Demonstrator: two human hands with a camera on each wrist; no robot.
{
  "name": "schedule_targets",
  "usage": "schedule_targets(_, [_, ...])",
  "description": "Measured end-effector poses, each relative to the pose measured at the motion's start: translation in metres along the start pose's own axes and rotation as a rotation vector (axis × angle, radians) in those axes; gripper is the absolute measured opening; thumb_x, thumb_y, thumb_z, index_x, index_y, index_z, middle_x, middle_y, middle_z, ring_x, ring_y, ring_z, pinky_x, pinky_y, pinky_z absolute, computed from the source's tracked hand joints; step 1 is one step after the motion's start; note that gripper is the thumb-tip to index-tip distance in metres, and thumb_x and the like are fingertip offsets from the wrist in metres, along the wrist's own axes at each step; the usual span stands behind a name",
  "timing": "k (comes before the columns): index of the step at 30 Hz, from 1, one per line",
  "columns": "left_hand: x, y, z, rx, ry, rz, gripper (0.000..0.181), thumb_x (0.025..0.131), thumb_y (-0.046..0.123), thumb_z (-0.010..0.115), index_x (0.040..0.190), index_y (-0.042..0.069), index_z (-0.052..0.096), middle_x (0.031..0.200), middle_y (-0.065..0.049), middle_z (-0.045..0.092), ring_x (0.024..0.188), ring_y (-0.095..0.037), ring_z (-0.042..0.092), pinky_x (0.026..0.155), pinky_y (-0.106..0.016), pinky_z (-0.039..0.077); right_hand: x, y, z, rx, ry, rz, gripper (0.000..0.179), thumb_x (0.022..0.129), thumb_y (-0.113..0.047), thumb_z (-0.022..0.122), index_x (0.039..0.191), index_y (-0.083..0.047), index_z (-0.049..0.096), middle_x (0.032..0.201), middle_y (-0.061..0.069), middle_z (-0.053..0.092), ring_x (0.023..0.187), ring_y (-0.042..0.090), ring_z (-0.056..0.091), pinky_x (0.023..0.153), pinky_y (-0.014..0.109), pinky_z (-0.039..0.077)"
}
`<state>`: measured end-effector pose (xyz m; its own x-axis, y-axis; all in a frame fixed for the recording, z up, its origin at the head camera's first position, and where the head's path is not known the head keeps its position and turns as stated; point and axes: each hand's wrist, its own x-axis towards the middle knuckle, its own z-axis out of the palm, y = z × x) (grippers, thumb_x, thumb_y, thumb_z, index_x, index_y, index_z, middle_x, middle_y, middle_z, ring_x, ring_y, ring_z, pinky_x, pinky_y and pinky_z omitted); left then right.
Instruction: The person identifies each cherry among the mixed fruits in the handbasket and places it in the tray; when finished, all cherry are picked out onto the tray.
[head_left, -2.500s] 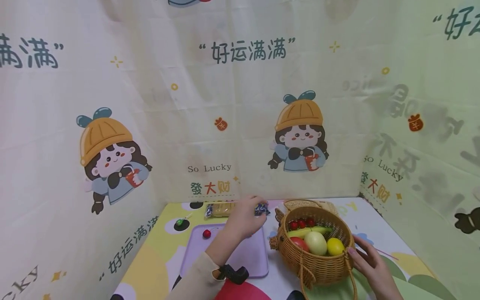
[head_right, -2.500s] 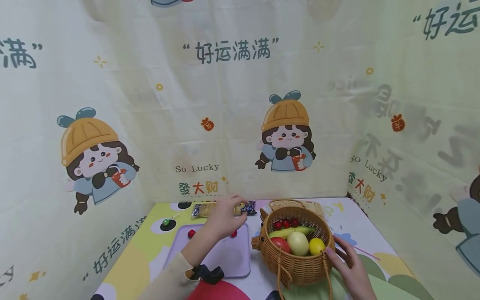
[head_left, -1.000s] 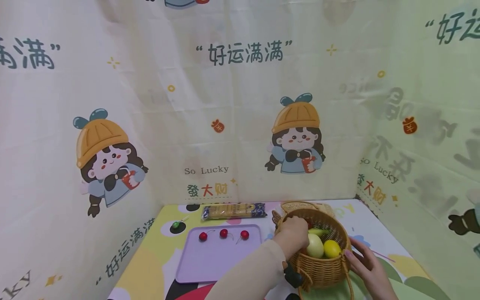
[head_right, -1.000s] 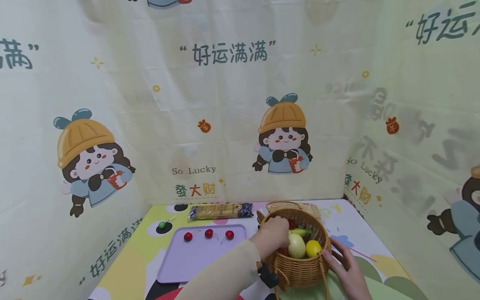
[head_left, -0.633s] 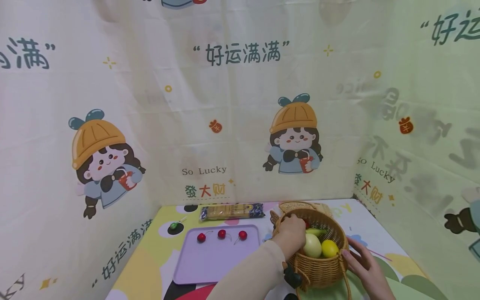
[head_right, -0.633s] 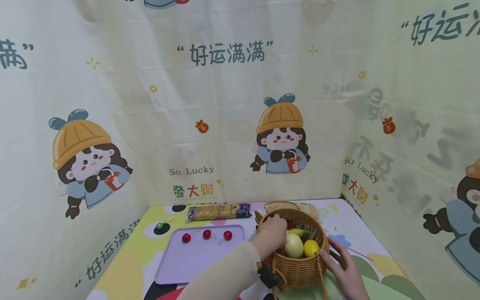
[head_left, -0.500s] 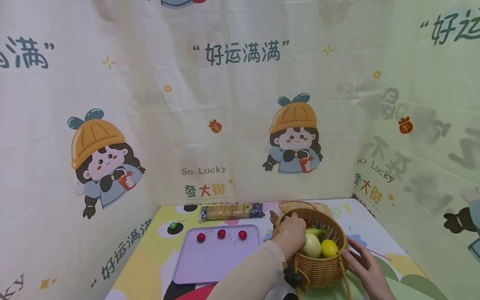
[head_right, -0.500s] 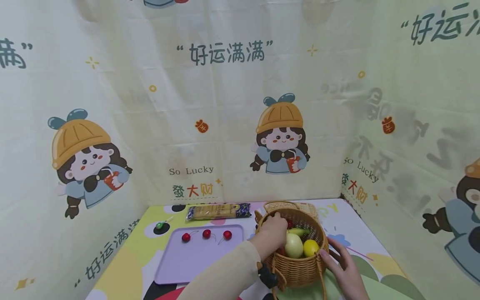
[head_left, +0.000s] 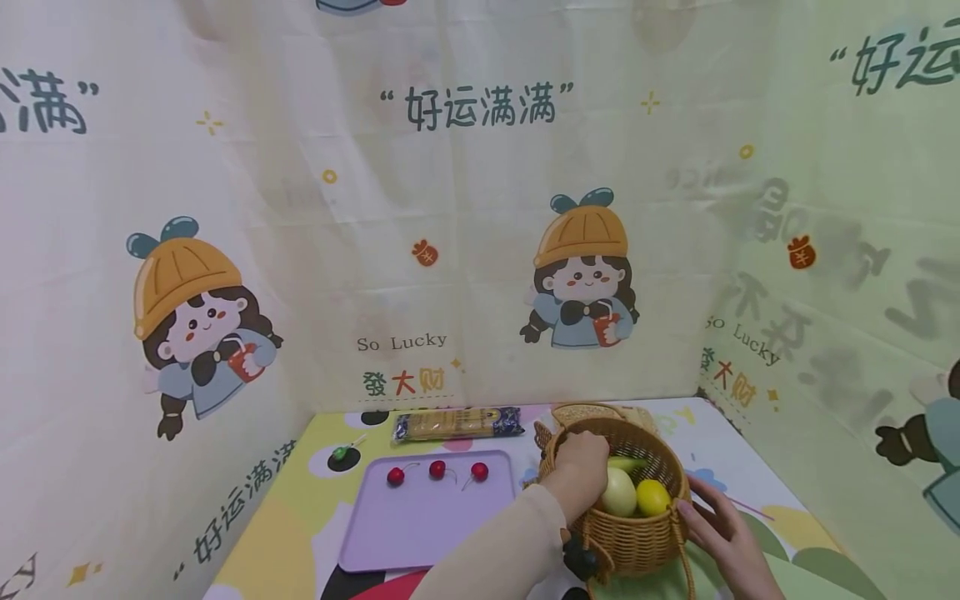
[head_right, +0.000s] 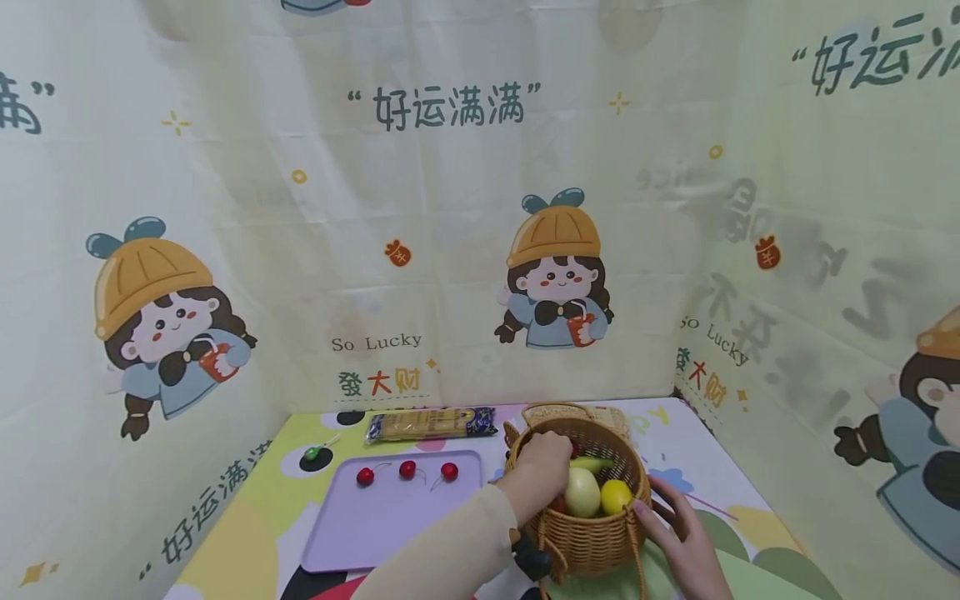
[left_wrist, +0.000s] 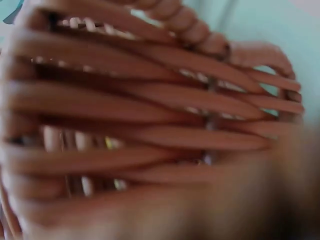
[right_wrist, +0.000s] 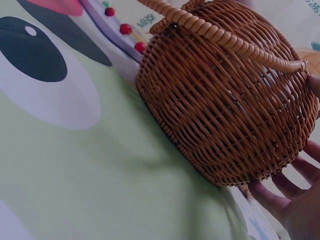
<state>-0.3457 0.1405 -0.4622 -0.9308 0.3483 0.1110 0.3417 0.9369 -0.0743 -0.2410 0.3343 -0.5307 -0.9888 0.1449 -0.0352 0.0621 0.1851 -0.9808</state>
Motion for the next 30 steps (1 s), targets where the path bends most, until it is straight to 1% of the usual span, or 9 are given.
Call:
schedule_targets(1, [0.000,-0.001,0.000,-0.002,0.010,0.011,0.010,0.096,0.025,0.088,0.100,0.032,0.082,0.097,0.010,0.078,0.089,-0.012,0.076,0.068,-0.028,0.064,0.000,0.000,0.001,-0.007,0.001,0.000,0.084,0.116,-0.046,0.054,0.176,-0.001,0.015,0.180,0.035,0.018,0.160,0.049,0.039,0.100,0.036,0.065])
schedule_targets(2, [0.000,-0.002,0.001,0.000,0.016,0.021,0.010,0.096,0.026,0.089,0.099,0.031,0.081,0.094,0.010,0.078,0.085,-0.011,0.075,0.065,-0.027,0.063,0.000,0.000,0.001,-0.008,0.000,0.000,0.084,0.117,-0.046,0.054,0.176,-0.001,0.015,0.180,0.035,0.017,0.162,0.055,0.029,0.100,0.036,0.065])
schedule_targets(6, [-0.001,-0.006,-0.003,-0.036,0.018,0.076,0.012,0.093,0.031,0.091,0.097,0.029,0.080,0.096,0.009,0.074,0.081,-0.010,0.071,0.064,-0.026,0.058,0.001,0.001,0.001,0.002,-0.008,0.003,0.086,0.116,-0.047,0.054,0.176,-0.001,0.013,0.180,0.036,0.016,0.163,0.058,0.025,0.099,0.035,0.065])
schedule_targets(12, [-0.006,-0.013,-0.012,-0.173,0.040,0.127,0.015,0.092,0.028,0.086,0.080,0.024,0.077,0.087,0.010,0.070,0.077,-0.006,0.062,0.064,-0.024,0.050,0.003,0.002,-0.001,0.028,-0.013,0.023,0.089,0.116,-0.049,0.055,0.177,-0.003,0.010,0.181,0.034,0.013,0.164,0.057,0.023,0.096,0.030,0.064])
schedule_targets(15, [-0.012,-0.017,-0.017,-0.255,0.071,0.160,0.004,0.093,0.026,0.083,0.090,0.026,0.085,0.093,0.013,0.073,0.085,-0.002,0.066,0.071,-0.020,0.054,0.004,0.001,0.000,0.027,-0.005,0.030,0.089,0.116,-0.049,0.054,0.177,-0.003,0.010,0.182,0.033,0.013,0.164,0.056,0.024,0.094,0.028,0.064])
schedule_targets(18, [-0.017,-0.020,-0.021,-0.337,0.116,0.199,0.017,0.094,0.024,0.080,0.108,0.029,0.088,0.108,0.015,0.078,0.101,-0.001,0.071,0.083,-0.016,0.057,0.003,0.000,-0.001,0.021,-0.001,0.019,0.088,0.116,-0.048,0.053,0.177,-0.001,0.010,0.181,0.034,0.013,0.163,0.057,0.024,0.093,0.027,0.064])
schedule_targets(20, [-0.022,-0.022,-0.022,-0.374,0.147,0.224,0.023,0.095,0.024,0.078,0.115,0.029,0.088,0.113,0.015,0.078,0.105,0.000,0.071,0.085,-0.015,0.056,0.003,-0.001,-0.001,0.016,0.002,0.018,0.088,0.116,-0.048,0.053,0.177,-0.001,0.010,0.181,0.034,0.013,0.163,0.058,0.025,0.093,0.027,0.064])
schedule_targets(25, [-0.033,-0.027,-0.020,-0.505,0.199,0.235,0.025,0.097,0.021,0.078,0.121,0.027,0.086,0.109,0.015,0.074,0.090,0.003,0.062,0.073,-0.015,0.050,0.004,-0.001,0.000,0.020,0.003,0.021,0.088,0.116,-0.047,0.054,0.177,-0.001,0.010,0.181,0.034,0.013,0.163,0.056,0.025,0.093,0.027,0.064])
schedule_targets(30, [-0.043,-0.032,-0.023,-0.621,0.252,0.190,0.017,0.096,0.023,0.082,0.112,0.029,0.084,0.098,0.018,0.070,0.080,0.006,0.056,0.069,-0.014,0.048,0.004,0.000,0.000,0.017,0.003,0.016,0.087,0.116,-0.046,0.053,0.176,0.000,0.011,0.181,0.034,0.014,0.163,0.055,0.024,0.092,0.026,0.063])
